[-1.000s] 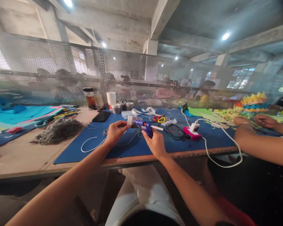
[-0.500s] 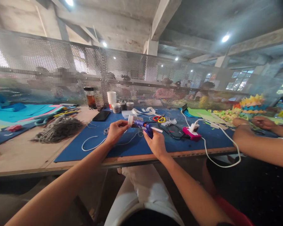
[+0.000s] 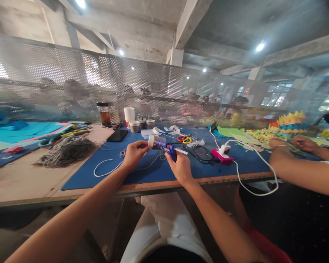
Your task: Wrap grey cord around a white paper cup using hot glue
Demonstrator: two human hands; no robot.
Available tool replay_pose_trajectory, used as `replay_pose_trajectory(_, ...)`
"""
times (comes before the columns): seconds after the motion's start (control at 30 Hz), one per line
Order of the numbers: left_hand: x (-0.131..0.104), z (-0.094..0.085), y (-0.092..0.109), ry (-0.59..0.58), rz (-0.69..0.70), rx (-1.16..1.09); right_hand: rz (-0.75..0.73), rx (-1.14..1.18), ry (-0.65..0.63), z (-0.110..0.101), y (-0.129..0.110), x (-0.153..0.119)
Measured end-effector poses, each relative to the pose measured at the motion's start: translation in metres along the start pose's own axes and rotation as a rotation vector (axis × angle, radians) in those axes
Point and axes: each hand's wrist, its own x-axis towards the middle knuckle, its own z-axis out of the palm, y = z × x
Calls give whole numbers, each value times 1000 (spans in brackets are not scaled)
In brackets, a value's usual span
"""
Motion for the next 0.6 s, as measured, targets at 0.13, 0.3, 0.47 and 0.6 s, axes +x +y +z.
replay_pose_trajectory(0.13, 0, 0, 0, -2, 12, -8, 11, -15, -8, 0, -1, 1)
replay_pose_trajectory(0.3, -1, 1, 1, 11, 5, -9, 17, -15, -13, 0, -1, 1)
replay_pose_trajectory(0.47, -1, 0, 1, -1, 4, -9, 16, -23, -19, 1, -1, 1)
replay_pose_trajectory(0.6, -1, 0, 0, -11, 14, 5, 4, -24, -9, 2, 0, 1)
